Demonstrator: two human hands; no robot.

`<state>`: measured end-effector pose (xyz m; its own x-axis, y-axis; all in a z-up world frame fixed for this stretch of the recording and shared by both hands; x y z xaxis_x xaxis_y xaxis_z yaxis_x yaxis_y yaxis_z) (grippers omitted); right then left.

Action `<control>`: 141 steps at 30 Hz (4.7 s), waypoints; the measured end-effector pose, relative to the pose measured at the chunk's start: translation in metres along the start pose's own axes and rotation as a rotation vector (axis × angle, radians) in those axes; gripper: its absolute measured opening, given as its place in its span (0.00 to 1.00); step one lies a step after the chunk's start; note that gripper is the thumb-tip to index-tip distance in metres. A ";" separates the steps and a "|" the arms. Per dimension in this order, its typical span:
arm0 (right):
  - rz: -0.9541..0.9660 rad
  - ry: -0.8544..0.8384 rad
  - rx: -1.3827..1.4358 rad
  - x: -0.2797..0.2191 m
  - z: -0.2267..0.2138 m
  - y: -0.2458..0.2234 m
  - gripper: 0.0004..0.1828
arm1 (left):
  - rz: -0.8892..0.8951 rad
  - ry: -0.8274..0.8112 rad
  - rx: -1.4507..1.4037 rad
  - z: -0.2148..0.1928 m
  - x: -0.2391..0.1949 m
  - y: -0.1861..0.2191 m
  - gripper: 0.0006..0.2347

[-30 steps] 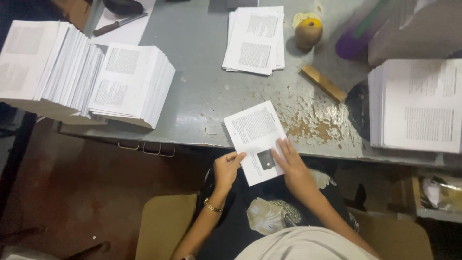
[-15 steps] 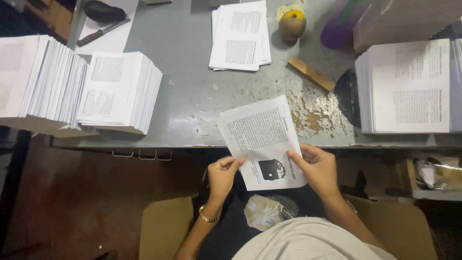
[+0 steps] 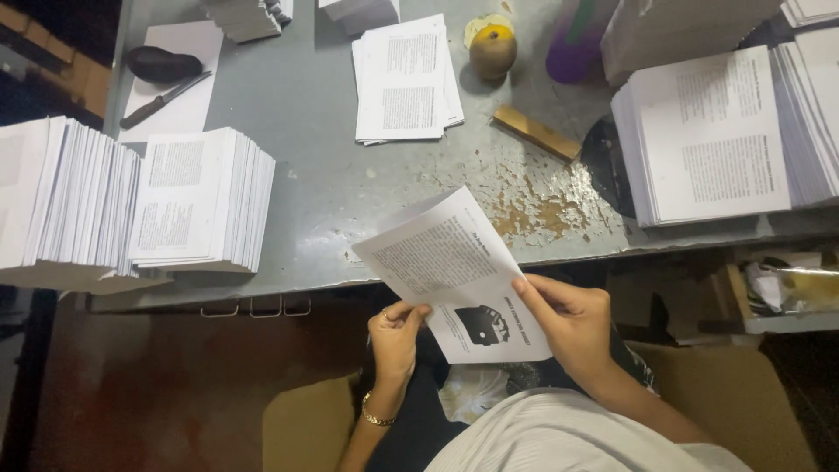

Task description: Picking up individual sheets of paper from a stack and folding them in half on a table.

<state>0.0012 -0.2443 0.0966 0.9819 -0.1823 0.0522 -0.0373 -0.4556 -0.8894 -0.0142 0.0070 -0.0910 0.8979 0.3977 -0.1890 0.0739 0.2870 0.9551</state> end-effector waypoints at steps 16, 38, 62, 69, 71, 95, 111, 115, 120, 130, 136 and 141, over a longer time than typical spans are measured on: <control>-0.272 0.091 -0.001 -0.021 -0.011 -0.024 0.07 | 0.015 -0.103 -0.284 0.004 -0.013 0.029 0.03; -0.338 0.040 -0.073 -0.025 -0.020 -0.043 0.04 | -0.041 -0.131 -0.355 0.002 -0.013 0.026 0.03; 0.060 -0.182 -0.323 0.189 0.099 0.159 0.09 | -0.234 -0.126 0.066 0.051 0.161 0.034 0.23; 0.089 -0.163 -0.252 0.178 0.096 0.141 0.08 | -0.280 -0.130 0.097 0.063 0.146 0.067 0.21; 0.117 -0.175 -0.254 0.181 0.098 0.143 0.11 | -0.276 -0.131 0.116 0.062 0.145 0.068 0.20; 0.137 -0.011 -0.288 0.199 0.123 0.183 0.12 | -0.062 -0.018 0.487 0.069 0.166 0.061 0.21; 0.033 0.049 -0.296 0.183 0.120 0.164 0.07 | 0.251 0.056 0.701 0.092 0.150 0.048 0.18; 0.012 0.036 -0.266 0.177 0.117 0.147 0.07 | 0.070 -0.004 0.658 0.079 0.162 0.058 0.16; 0.041 0.036 -0.226 0.172 0.114 0.146 0.07 | -0.099 -0.089 0.408 0.062 0.160 0.059 0.15; 0.154 0.073 -0.175 0.174 0.109 0.139 0.09 | -0.135 -0.065 0.328 0.071 0.154 0.077 0.11; 0.190 0.098 -0.334 0.170 0.113 0.143 0.08 | -0.100 -0.020 0.458 0.076 0.164 0.065 0.07; 0.067 0.140 -0.335 0.166 0.117 0.135 0.07 | 0.021 0.062 0.686 0.092 0.172 0.054 0.03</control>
<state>0.1812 -0.2338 -0.0680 0.9409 -0.3287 0.0812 -0.1824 -0.6941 -0.6963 0.1837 0.0108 -0.0503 0.8771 0.4523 -0.1617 0.3331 -0.3301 0.8832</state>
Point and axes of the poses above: each hand's wrist, its own x-axis towards the middle knuckle, its own z-axis out of the palm, y = z × x, the point moved 2 cm from there along x, towards the middle knuckle, and after that the axes turned 13 degrees about -x, right-handed, at the moved point
